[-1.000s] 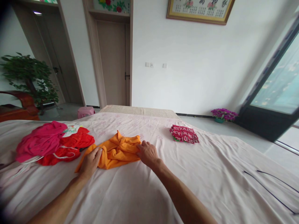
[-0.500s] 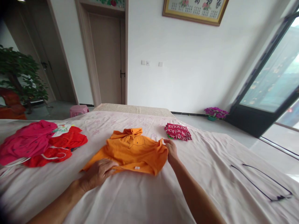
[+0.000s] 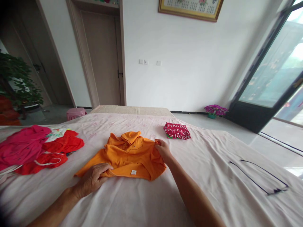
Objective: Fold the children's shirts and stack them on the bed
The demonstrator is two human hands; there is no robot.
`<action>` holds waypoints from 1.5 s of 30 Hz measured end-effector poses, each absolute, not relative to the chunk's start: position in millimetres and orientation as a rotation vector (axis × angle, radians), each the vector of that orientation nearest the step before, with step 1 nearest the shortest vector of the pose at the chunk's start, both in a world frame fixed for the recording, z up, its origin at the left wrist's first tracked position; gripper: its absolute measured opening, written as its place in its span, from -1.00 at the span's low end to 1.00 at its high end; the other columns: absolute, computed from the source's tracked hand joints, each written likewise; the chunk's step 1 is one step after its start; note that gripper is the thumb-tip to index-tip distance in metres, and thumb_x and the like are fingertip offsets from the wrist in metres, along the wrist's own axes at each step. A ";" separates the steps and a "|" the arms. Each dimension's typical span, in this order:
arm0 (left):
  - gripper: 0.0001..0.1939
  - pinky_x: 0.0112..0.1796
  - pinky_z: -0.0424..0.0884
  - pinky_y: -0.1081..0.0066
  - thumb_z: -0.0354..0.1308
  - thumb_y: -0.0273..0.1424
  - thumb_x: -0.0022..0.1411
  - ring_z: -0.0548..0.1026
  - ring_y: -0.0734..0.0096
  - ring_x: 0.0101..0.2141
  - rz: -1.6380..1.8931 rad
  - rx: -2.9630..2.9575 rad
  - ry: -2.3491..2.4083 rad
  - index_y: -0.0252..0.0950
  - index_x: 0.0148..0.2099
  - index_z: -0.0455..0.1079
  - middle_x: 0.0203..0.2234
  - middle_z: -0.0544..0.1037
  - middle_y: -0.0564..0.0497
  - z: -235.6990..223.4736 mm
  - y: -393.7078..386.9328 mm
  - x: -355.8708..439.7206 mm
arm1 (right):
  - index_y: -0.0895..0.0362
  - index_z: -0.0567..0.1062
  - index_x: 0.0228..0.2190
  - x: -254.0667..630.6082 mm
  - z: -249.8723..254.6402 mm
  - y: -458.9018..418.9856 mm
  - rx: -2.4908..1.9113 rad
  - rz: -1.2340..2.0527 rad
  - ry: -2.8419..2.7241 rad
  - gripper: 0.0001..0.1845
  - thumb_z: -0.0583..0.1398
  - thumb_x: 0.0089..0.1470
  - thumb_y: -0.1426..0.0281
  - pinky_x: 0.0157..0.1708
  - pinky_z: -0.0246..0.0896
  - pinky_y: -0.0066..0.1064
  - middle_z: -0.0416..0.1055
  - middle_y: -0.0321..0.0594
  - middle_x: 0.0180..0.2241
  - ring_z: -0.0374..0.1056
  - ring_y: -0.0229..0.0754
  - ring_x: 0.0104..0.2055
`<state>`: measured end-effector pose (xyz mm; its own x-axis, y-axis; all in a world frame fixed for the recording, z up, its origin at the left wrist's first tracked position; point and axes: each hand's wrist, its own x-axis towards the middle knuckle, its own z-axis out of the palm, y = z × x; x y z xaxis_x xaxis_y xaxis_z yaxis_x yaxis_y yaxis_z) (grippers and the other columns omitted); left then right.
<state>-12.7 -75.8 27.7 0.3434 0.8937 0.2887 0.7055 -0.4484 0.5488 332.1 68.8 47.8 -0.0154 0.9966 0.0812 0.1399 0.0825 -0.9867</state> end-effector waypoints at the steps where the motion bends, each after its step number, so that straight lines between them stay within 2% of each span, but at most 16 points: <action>1: -0.73 -0.14 0.39 0.37 0.05 -0.54 0.10 0.52 0.31 -0.23 0.782 2.224 1.390 -0.23 -0.18 0.47 -0.31 0.58 0.01 33.2 -78.3 -9.5 | 0.14 0.47 -0.08 333.9 52.5 68.3 -1.176 1.161 -1.241 -0.46 0.24 -0.20 0.33 -0.39 0.33 -0.38 0.50 -0.27 -0.40 0.43 -0.15 -0.39; 3: -0.79 -0.27 0.40 0.43 0.07 -0.40 0.19 0.52 0.35 -0.33 0.702 2.081 1.297 -0.23 -0.17 0.49 -0.38 0.58 0.04 48.2 -79.3 -0.8 | 0.13 0.45 -0.06 341.3 64.1 68.9 -1.101 1.214 -1.092 -0.45 0.24 -0.18 0.34 -0.40 0.33 -0.40 0.50 -0.28 -0.41 0.42 -0.18 -0.41; 5: -0.70 -0.35 0.40 0.45 0.01 -0.24 0.29 0.53 0.36 -0.38 0.702 1.935 1.234 -0.23 -0.09 0.49 -0.40 0.59 0.04 64.0 -70.7 10.0 | 0.12 0.48 -0.12 350.2 74.1 70.4 -1.093 1.241 -1.042 -0.52 0.25 -0.19 0.36 -0.39 0.33 -0.42 0.50 -0.28 -0.40 0.42 -0.19 -0.39; 9: -0.60 -0.07 0.41 0.36 -0.02 -0.16 0.32 0.54 0.28 -0.10 1.012 1.935 1.429 -0.25 0.03 0.45 -0.12 0.59 -0.07 79.5 -19.8 36.5 | 0.13 0.45 -0.40 351.7 77.4 65.1 -1.135 1.381 -1.123 -0.79 0.26 -0.16 0.31 -0.49 0.28 -0.45 0.45 -0.31 -0.51 0.38 -0.21 -0.46; 12: -0.49 0.10 0.30 0.26 0.16 -0.18 0.19 0.39 0.18 0.12 1.030 2.113 1.625 -0.27 0.14 0.37 0.10 0.46 -0.17 74.8 28.0 58.7 | 0.13 0.44 -0.41 337.0 73.8 51.3 -1.139 1.452 -1.177 -0.75 0.28 -0.25 0.37 -0.47 0.29 -0.43 0.45 -0.35 -0.53 0.38 -0.21 -0.48; 14: -0.45 0.10 0.29 0.25 0.25 -0.26 0.09 0.36 0.14 0.15 0.992 2.114 1.747 -0.26 0.13 0.37 0.13 0.43 -0.20 68.9 53.4 70.3 | 0.13 0.48 -0.32 328.6 76.5 41.9 -1.130 1.486 -1.223 -0.65 0.25 -0.30 0.43 -0.43 0.32 -0.40 0.48 -0.33 -0.49 0.41 -0.18 -0.45; 17: -0.74 -0.08 0.36 0.32 0.22 -0.44 0.02 0.51 0.18 -0.07 0.973 1.937 1.890 -0.25 -0.16 0.47 -0.15 0.59 -0.15 64.4 77.8 73.1 | 0.13 0.52 -0.21 328.5 90.7 33.1 -1.102 1.467 -1.312 -0.52 0.18 -0.31 0.46 -0.43 0.31 -0.44 0.53 -0.30 -0.40 0.43 -0.19 -0.41; 20: -0.93 -0.25 0.36 0.37 0.10 -0.48 0.07 0.55 0.25 -0.30 1.069 1.798 1.949 -0.24 -0.40 0.40 -0.49 0.56 -0.06 72.5 88.7 52.7 | 0.12 0.53 -0.17 343.2 113.7 30.6 -1.093 1.411 -1.327 -0.47 0.15 -0.31 0.47 -0.48 0.26 -0.48 0.54 -0.29 -0.38 0.40 -0.24 -0.46; 23: -0.82 -0.38 0.34 0.43 -0.05 -0.40 0.16 0.49 0.34 -0.44 1.287 1.647 1.980 -0.25 -0.29 0.37 -0.56 0.48 0.03 97.6 87.9 15.1 | 0.11 0.52 -0.15 366.3 144.3 30.7 -1.056 1.328 -1.264 -0.47 0.17 -0.29 0.45 -0.50 0.27 -0.47 0.54 -0.27 -0.36 0.41 -0.23 -0.47; 26: -0.67 -0.51 0.29 0.49 -0.20 -0.36 0.21 0.36 0.47 -0.59 1.507 1.514 1.933 -0.31 -0.12 0.34 -0.60 0.37 0.12 132.2 76.9 -26.3 | 0.09 0.50 -0.09 390.0 176.9 33.5 -0.977 1.202 -1.242 -0.44 0.20 -0.26 0.42 -0.38 0.36 -0.38 0.56 -0.21 -0.25 0.47 -0.15 -0.36; 30: -0.69 -0.57 0.19 0.61 -0.03 -0.30 0.21 0.23 0.61 -0.63 1.766 1.493 1.639 -0.33 -0.08 0.38 -0.62 0.32 0.18 161.7 62.5 -70.6 | 0.02 0.46 0.02 401.3 192.8 53.2 -1.059 0.999 -1.451 -0.38 0.16 -0.17 0.41 -0.45 0.30 -0.41 0.55 -0.26 -0.24 0.42 -0.20 -0.44; 32: -0.73 -0.56 0.19 0.63 0.01 -0.38 0.20 0.27 0.63 -0.62 1.700 1.516 1.656 -0.34 -0.09 0.40 -0.61 0.35 0.17 163.7 63.9 -84.4 | 0.06 0.54 -0.07 394.3 186.0 74.2 -1.203 0.780 -1.680 -0.46 0.14 -0.17 0.45 -0.49 0.21 -0.47 0.54 -0.30 -0.35 0.35 -0.25 -0.49; 36: -0.79 -0.44 0.40 0.48 0.02 -0.54 0.15 0.44 0.54 -0.56 1.592 1.239 1.635 -0.37 -0.15 0.37 -0.56 0.45 0.10 170.3 87.1 -93.3 | 0.14 0.59 -0.41 369.2 185.0 131.1 -1.415 0.251 -1.972 -0.73 0.12 -0.16 0.50 -0.44 0.12 -0.49 0.48 -0.31 -0.50 0.30 -0.25 -0.44; 40: -0.86 -0.24 0.52 0.33 0.05 -0.51 0.17 0.57 0.42 -0.35 1.871 1.191 1.471 -0.27 -0.19 0.33 -0.34 0.54 0.07 215.5 111.9 -89.5 | 0.14 0.56 -0.29 352.8 239.5 176.7 -1.350 -0.109 -1.643 -0.70 0.09 -0.07 0.49 -0.35 0.15 -0.44 0.49 -0.27 -0.41 0.31 -0.22 -0.37; 43: -0.86 -0.05 0.48 0.28 0.12 -0.40 0.20 0.53 0.36 -0.06 2.107 1.348 1.287 -0.22 -0.15 0.34 -0.11 0.55 0.14 247.5 109.6 -90.5 | 0.15 0.53 -0.22 352.5 277.1 182.4 -1.122 -0.222 -1.477 -0.66 0.06 -0.03 0.48 -0.31 0.18 -0.41 0.48 -0.26 -0.36 0.32 -0.22 -0.34; 45: -0.82 0.05 0.41 0.19 0.13 -0.32 0.24 0.46 0.31 0.05 2.138 1.547 1.231 -0.22 -0.11 0.36 -0.03 0.54 0.15 244.9 96.6 -96.7 | 0.15 0.52 -0.22 356.0 276.3 170.2 -1.045 -0.250 -1.460 -0.67 0.06 -0.02 0.48 -0.31 0.19 -0.41 0.48 -0.26 -0.35 0.31 -0.23 -0.35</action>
